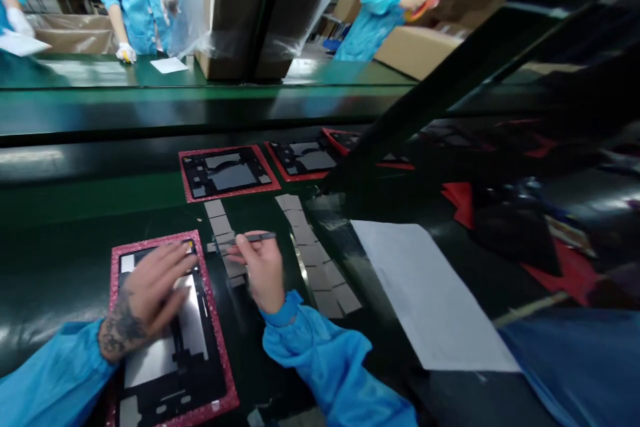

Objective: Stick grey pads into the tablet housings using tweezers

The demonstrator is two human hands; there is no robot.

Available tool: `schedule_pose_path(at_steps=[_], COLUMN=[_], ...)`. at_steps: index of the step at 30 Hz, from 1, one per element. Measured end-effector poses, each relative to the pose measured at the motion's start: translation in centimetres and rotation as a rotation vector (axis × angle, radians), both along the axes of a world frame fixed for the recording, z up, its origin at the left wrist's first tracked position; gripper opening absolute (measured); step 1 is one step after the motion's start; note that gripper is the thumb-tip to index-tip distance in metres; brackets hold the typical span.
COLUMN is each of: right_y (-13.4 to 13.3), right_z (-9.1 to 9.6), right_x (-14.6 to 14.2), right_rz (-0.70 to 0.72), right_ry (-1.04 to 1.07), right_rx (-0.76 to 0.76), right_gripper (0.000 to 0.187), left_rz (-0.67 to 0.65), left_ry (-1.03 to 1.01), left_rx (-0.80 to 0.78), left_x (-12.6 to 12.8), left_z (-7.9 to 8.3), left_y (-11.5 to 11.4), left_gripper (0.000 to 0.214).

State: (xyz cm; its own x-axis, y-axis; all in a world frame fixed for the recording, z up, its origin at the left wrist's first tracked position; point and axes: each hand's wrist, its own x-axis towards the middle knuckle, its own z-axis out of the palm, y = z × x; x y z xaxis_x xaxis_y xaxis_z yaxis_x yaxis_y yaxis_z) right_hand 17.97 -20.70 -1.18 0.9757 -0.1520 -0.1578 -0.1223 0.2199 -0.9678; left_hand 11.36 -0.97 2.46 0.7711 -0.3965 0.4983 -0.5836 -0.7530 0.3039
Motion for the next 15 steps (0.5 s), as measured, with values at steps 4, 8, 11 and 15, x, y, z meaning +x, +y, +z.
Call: schedule_pose_path(at_steps=[4, 8, 11, 15], right_y=[6.0, 9.2, 9.9, 10.0], right_z=[-0.9, -2.7, -3.6, -3.9], right_x=[-0.5, -1.5, -2.1, -2.4], right_rz=[0.195, 0.287, 0.264, 0.233], right_ry=[0.033, 0.034, 0.033, 0.063], right_rx=[0.045, 0.015, -0.013, -0.031], right_gripper=[0.049, 0.045, 0.044, 0.045], left_rz=[0.296, 0.277, 0.26, 0.281], left_ry=[0.076, 0.076, 0.062, 0.072], left_rx=[-0.024, 0.099, 0.131, 0.123], left_x=[-1.0, -1.8, -2.1, -2.2], left_z=[-2.3, -5.5, -6.4, -6.6], left_y=[6.6, 8.7, 8.1, 7.6], left_gripper=[0.031, 0.033, 0.033, 0.032])
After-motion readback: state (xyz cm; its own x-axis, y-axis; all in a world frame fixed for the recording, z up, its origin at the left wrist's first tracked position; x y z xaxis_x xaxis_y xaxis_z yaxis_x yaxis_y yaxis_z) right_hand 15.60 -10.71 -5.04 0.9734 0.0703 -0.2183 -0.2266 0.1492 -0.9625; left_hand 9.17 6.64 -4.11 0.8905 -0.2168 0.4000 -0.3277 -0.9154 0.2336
